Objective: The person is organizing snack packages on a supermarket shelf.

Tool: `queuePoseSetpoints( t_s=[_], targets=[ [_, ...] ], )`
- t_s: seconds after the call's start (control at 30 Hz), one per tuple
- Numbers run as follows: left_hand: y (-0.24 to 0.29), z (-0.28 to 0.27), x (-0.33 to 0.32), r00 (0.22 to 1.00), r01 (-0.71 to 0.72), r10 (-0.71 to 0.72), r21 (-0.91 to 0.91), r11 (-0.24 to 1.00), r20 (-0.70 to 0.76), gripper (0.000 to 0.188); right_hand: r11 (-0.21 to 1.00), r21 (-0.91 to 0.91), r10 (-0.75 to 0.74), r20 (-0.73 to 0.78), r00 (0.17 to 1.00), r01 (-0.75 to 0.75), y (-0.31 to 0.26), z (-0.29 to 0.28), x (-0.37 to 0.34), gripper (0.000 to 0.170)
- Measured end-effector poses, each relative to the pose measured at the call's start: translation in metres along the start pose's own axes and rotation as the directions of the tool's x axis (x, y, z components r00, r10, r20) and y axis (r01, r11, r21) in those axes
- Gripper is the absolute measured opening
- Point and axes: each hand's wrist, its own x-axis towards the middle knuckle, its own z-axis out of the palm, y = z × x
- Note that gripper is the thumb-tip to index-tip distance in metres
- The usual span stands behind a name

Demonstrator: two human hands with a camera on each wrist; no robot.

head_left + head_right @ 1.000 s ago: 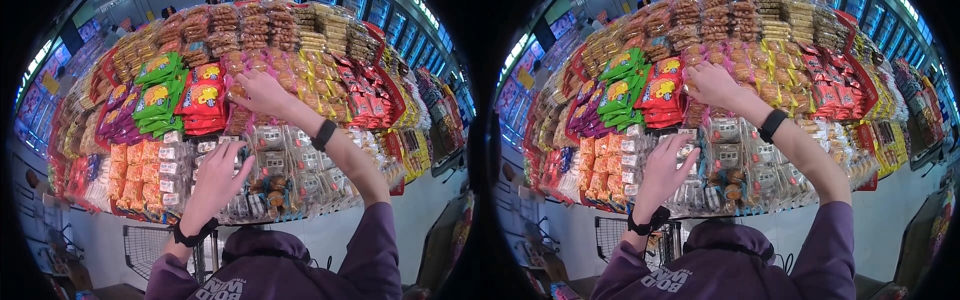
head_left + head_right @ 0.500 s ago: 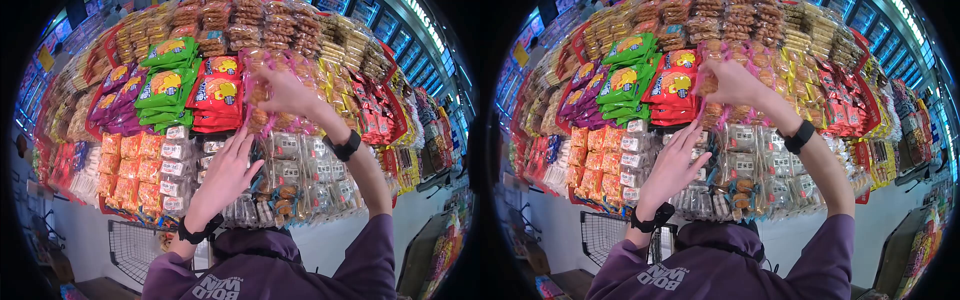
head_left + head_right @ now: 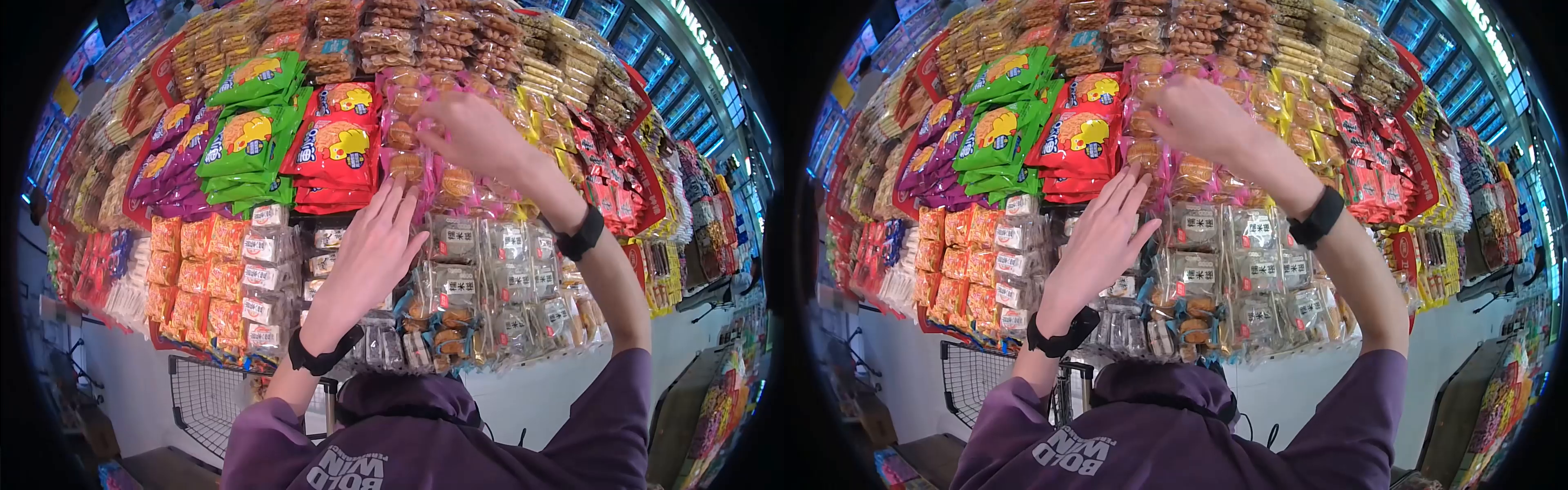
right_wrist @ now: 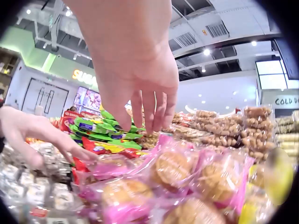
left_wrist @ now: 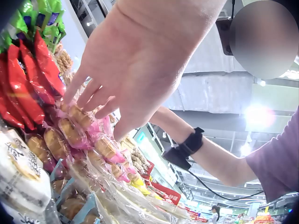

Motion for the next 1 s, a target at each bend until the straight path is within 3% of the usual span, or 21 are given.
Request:
queuePoseSetpoints(
  t_s=[0.07,0.1,0.2,0.3,0.4,0.6,0.7,0.8,0.9,1.0],
  targets=[
    [0.002,-0.001,0.000,1.000,0.008,-0.008,0.016,1.000,0.017,0.052,0.980,-0.199,0.028,0.043,0.999,-0.019,0.012,-0.004,0.016,0.040],
    [0.003,-0.001,0.001,1.000,0.012,-0.013,0.030,0.999,0.025,0.053,0.962,-0.230,-0.163,-0.040,0.986,0.150,0.033,0.011,0.019,0.042],
    [0.004,-0.004,0.004,0.999,0.017,-0.018,0.034,0.999,0.046,0.054,0.970,-0.237,-0.004,0.174,0.985,0.046,0.031,0.017,0.034,0.050],
    [0.004,-0.003,0.006,0.998,0.016,-0.020,0.058,0.998,0.066,0.055,0.939,-0.343,0.104,0.363,0.926,0.029,0.014,0.011,0.033,0.069],
    [0.002,0.003,0.006,0.997,0.009,-0.014,0.070,0.997,0.071,0.056,0.929,-0.370,0.105,0.319,0.942,0.022,0.017,0.022,0.035,0.073],
    [0.001,0.004,0.005,0.998,-0.011,0.007,0.063,0.998,0.066,0.056,0.982,-0.186,0.052,0.178,0.983,-0.018,0.045,0.005,0.017,0.071],
    [-0.002,0.003,0.005,0.997,-0.010,0.006,0.049,0.999,0.070,0.055,0.998,-0.047,0.050,0.210,0.976,-0.041,0.059,0.002,0.017,0.072],
    [-0.003,-0.002,0.004,0.997,0.001,-0.004,0.044,0.999,0.080,0.054,0.994,-0.104,0.069,0.271,0.960,-0.042,0.051,-0.005,0.016,0.069],
    [-0.003,-0.004,0.003,0.996,0.002,-0.007,0.057,0.998,0.094,0.054,0.949,-0.297,-0.028,0.249,0.968,0.104,0.047,0.008,0.014,0.061],
    [-0.002,-0.004,0.005,0.997,-0.020,0.015,0.066,0.998,0.080,0.055,0.924,-0.340,-0.075,0.289,0.954,0.176,0.049,0.013,0.016,0.060]
  ],
)
